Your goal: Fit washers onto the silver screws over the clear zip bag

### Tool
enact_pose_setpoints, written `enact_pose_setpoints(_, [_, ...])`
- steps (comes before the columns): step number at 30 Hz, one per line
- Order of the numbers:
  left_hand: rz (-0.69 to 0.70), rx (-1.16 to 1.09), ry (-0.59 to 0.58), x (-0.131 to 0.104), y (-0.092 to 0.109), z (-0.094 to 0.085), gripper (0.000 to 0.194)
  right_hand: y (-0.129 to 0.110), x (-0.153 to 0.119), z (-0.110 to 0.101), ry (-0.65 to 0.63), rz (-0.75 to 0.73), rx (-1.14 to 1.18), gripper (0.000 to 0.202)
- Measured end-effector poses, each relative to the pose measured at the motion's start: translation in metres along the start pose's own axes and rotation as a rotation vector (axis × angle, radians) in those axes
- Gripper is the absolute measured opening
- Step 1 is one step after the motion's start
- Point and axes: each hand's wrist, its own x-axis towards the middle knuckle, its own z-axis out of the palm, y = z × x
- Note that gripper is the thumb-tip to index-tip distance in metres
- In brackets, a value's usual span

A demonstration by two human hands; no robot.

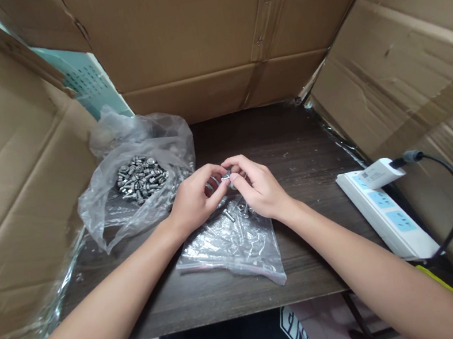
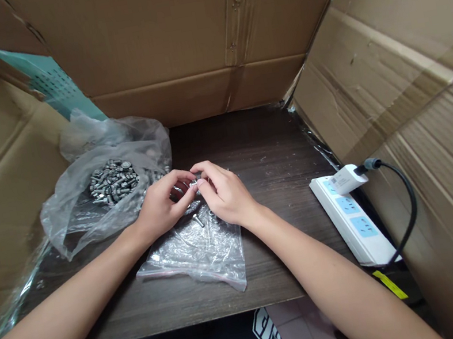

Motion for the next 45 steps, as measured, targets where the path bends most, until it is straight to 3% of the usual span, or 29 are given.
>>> enact_pose_setpoints(8, [0.084,0.055,-0.029,0.0004,-0.001,-0.0017,0.014,0.0016,0.0004,-0.0004,-0.019,-0.004,0.006,0.025])
enact_pose_setpoints(19, [-0.019,0.011,-0.018,-0.0003,-0.0016,-0.0006,0.01,0.0027,-0.0009,0.0015,-0.011,-0.019,0.041,0.025])
enact_pose_setpoints(28, [0.072,0.025,-0.069,0.0,-0.0009,-0.0014,0.008,-0.0003,0.0007,-0.003,-0.026,0.02,0.005,0.022])
enact_pose_setpoints(35, [0.029,0.017,-0.041,0.0004,-0.0001,-0.0013,0.005,-0.0009,-0.0003,-0.0014,-0.028,-0.048,0.014,0.023])
enact_pose_setpoints(45, [0.032,0.029,-0.013,0.0008,0.0022,-0.0018,0.005,-0.0019,-0.0006,-0.0005,-0.036,0.009,-0.015,0.021])
